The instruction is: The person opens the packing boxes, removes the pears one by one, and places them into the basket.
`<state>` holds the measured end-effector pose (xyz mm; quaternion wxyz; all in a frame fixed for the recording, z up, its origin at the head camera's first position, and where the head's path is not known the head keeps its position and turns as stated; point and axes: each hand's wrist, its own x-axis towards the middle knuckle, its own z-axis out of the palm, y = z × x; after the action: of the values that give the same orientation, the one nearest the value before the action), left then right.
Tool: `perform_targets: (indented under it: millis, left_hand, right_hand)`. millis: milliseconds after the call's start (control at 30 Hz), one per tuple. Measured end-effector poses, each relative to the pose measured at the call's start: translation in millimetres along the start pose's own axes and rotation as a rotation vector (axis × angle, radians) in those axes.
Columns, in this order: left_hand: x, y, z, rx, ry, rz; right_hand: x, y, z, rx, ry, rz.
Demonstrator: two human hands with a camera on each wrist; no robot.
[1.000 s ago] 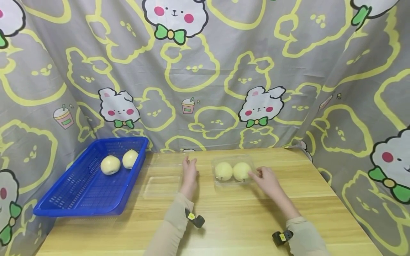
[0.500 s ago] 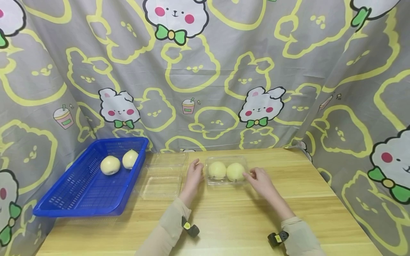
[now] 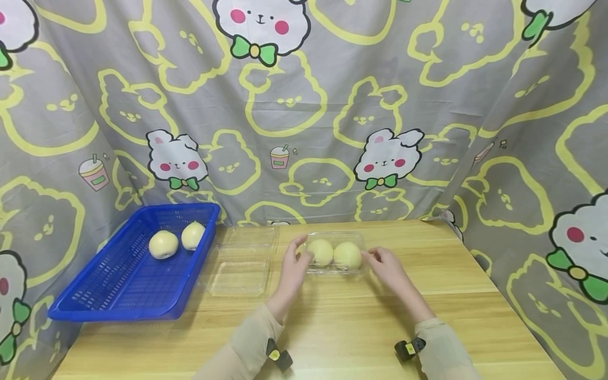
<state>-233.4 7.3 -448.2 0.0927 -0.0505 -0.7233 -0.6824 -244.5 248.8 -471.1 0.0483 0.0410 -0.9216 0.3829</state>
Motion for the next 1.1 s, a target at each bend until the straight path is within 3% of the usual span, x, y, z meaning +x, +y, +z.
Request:
perform_targets:
  millis: [167,333,500,767,1000,1100]
  left_hand:
    - [-16.1,6.3,13.4,-0.063,-0.076,0.033]
    - [-29.2,2.0,26.9,-0.115,-0.189,-0.02]
    - [-37.6,-8.4,38.5,-0.175,-0.282,-0.128]
    - [-43.1,-25.9,53.6,-0.256,-0.344,-0.331]
    - [-39.3,-37.5,63.2,-0.376,-0.327,-0.493]
    - [-37.7,-40.3,66.4,-0.42,-0.31,-0.536]
  right_hand:
    - [7.3,0,-1,0.054,-0.009,0.042]
    - [15.4,-2,-3,0.221,-0.011,0.106]
    - [24.3,-2,-3,0.318,-0.001,0.142]
    - [30.9,-4,-2,0.363,-0.017,0.204]
    - [34.8,-6,0,0.384,-0.024,0.231]
    - [36.2,-7,0,0.393,-0.03,0.236]
